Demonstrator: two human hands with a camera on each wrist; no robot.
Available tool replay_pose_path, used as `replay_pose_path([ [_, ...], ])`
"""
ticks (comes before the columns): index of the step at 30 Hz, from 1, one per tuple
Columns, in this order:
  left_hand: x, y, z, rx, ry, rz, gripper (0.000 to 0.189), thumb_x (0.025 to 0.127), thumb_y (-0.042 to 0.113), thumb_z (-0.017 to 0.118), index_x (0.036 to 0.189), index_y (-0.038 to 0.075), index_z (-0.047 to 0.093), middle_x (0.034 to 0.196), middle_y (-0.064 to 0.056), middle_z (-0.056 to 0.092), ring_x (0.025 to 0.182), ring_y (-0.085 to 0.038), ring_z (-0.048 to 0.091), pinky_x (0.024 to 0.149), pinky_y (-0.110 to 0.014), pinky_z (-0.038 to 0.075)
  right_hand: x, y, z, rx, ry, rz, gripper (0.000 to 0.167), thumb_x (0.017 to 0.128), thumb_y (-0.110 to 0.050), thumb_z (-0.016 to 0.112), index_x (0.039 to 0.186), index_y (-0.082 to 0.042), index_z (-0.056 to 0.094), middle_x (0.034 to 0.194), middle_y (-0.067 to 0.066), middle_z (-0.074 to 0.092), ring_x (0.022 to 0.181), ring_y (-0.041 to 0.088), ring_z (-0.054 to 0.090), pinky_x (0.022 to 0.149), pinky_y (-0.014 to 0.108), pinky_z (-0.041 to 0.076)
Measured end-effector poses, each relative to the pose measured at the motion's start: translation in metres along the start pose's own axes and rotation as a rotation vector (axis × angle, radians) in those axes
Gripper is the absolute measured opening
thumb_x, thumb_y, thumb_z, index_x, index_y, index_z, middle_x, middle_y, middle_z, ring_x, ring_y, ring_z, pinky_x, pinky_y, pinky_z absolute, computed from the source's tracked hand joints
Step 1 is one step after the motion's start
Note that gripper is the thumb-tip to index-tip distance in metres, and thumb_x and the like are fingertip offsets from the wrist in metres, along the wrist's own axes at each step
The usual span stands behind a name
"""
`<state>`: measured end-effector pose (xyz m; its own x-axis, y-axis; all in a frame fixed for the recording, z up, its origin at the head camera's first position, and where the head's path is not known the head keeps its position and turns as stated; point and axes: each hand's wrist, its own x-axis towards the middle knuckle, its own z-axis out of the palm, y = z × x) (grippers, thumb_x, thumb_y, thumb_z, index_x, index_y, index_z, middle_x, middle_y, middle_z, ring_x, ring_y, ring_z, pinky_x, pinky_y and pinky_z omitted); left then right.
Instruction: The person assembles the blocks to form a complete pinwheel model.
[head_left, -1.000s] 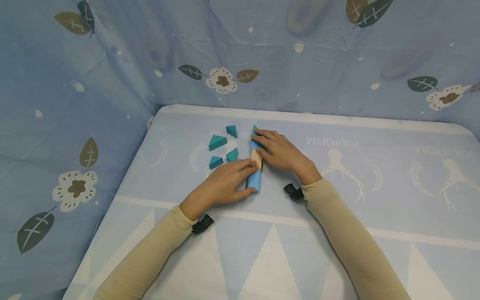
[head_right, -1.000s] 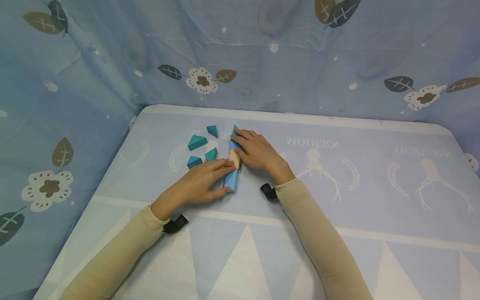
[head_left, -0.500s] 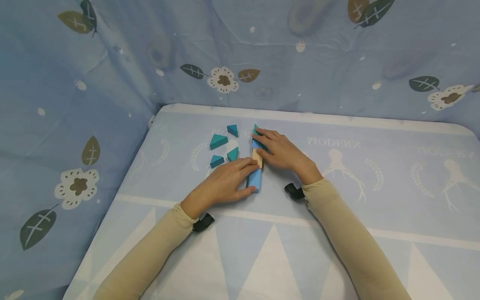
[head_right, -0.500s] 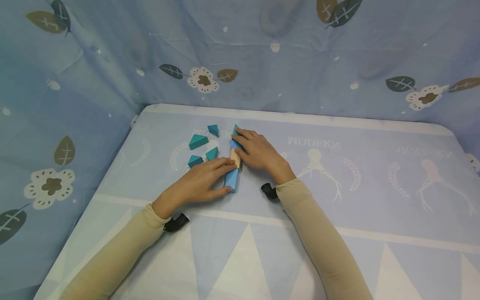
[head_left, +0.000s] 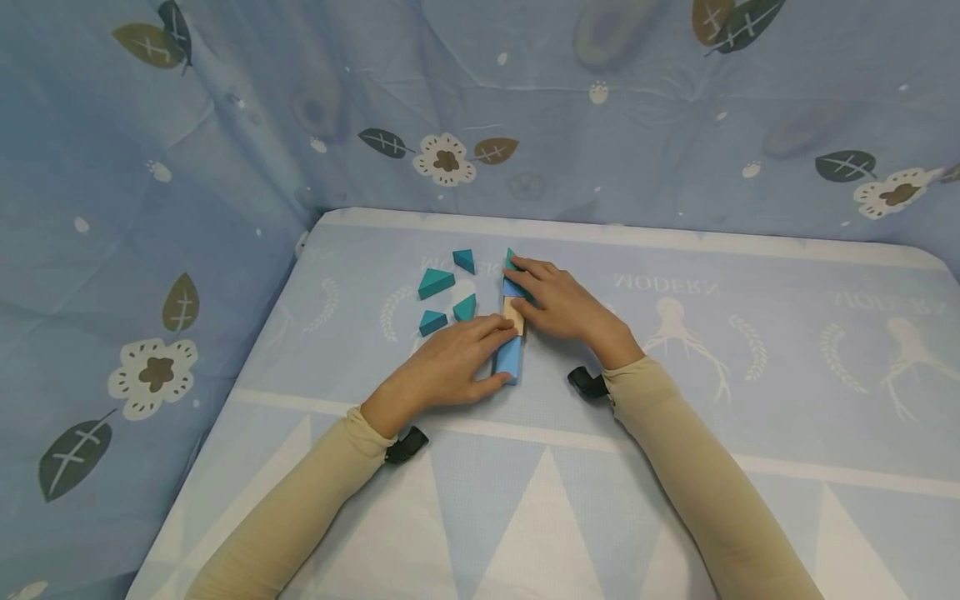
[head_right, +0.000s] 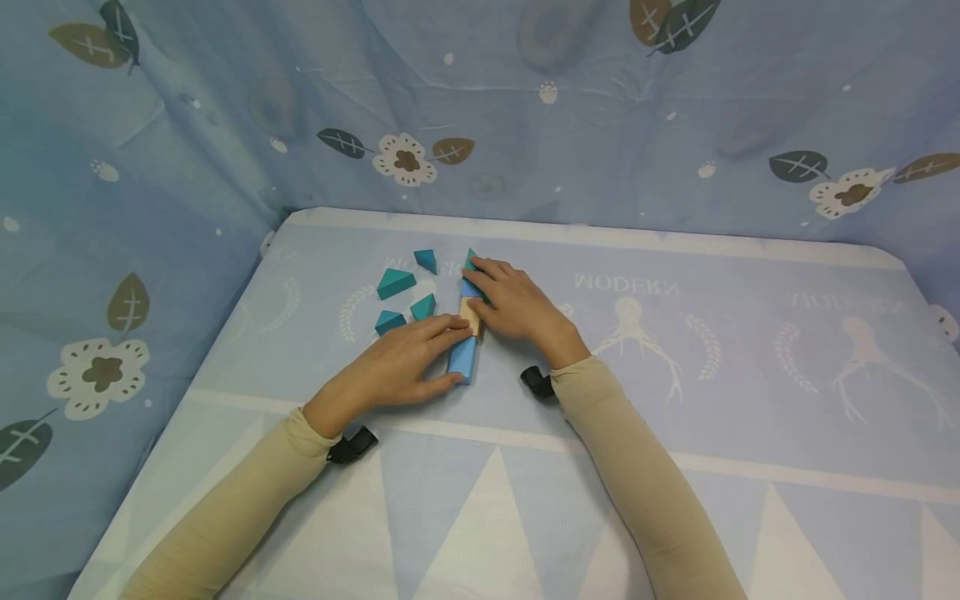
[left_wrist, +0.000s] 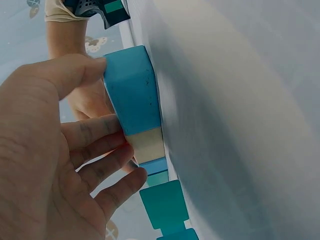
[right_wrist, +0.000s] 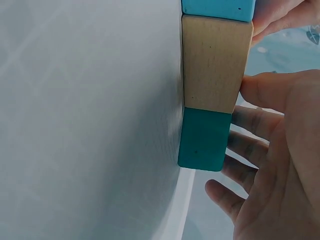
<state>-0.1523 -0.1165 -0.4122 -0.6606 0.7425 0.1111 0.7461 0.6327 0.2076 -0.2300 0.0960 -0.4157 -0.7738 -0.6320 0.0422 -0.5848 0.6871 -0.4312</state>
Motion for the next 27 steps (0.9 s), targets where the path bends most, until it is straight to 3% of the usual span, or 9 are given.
replay_pose_path([
  [14,0.0016,-0.0006,-0.0013,0.042,-0.003,0.022,0.061,0.093,0.041,0.063,0.14,0.004,0.052,0.138,-0.007,0.052,0.125,-0.021,0.053,0.106,-0.038,0.045,0.0005,0.0006,0.0005,-0.021,0.001,-0.009,0.054,0.103,-0.028,0.049,0.151,-0.006,0.037,0.16,0.015,0.026,0.147,0.036,0.026,0.116,0.057,0.026],
  [27,0.0004,-0.0035,-0.0051,0.003,0.018,0.015,0.062,0.093,0.045,0.063,0.141,0.007,0.052,0.141,-0.008,0.049,0.13,-0.023,0.049,0.108,-0.042,0.043,0.0001,0.0017,0.0003,-0.02,0.002,-0.012,0.055,0.103,-0.029,0.049,0.152,-0.007,0.036,0.16,0.014,0.027,0.146,0.036,0.027,0.115,0.058,0.027],
])
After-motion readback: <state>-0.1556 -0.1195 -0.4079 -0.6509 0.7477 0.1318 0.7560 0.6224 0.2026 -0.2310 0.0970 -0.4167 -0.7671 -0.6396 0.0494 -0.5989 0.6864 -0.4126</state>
